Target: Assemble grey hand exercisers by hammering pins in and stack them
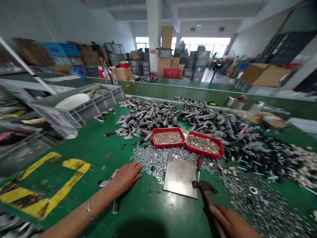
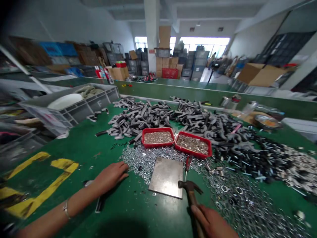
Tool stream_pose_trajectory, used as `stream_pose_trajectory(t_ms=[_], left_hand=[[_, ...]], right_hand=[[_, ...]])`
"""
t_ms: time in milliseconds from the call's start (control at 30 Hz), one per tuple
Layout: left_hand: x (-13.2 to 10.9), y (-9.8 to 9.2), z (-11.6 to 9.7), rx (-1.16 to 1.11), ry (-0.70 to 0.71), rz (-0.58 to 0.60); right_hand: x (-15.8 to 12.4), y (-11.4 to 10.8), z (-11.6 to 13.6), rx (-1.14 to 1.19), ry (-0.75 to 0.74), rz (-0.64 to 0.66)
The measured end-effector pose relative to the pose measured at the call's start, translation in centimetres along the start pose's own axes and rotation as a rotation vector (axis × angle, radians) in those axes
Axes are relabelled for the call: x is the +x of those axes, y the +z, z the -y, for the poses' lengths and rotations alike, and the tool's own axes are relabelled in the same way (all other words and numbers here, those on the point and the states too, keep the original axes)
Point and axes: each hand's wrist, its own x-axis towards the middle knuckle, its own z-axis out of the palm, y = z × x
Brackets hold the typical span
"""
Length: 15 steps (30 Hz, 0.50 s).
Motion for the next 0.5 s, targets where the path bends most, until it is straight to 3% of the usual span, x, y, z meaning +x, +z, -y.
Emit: stream_pose_trajectory(t_ms=[100, 200, 333, 500], left_hand=[[2.0, 1.6, -1.5, 0.038, 0.002, 0.029], [2.5, 1.9, -1.4, 0.025, 0.011, 0.035], [1.9, 1.3, -1.0, -0.132, -0.031, 0.011], [1.0, 0.0, -1.5, -0.551, -0.110, -0.182]], right_hand=[[3.3, -4.0, 0.6, -0.245, -0.056, -0.255], [7.0, -7.0, 0.4, -0.274, -0.083, -0.458], [10.7, -8.7, 0.1, -0.169, -0.072, -0.470], [11.1, -11.1, -1.3, 0.122, -0.046, -0.392]])
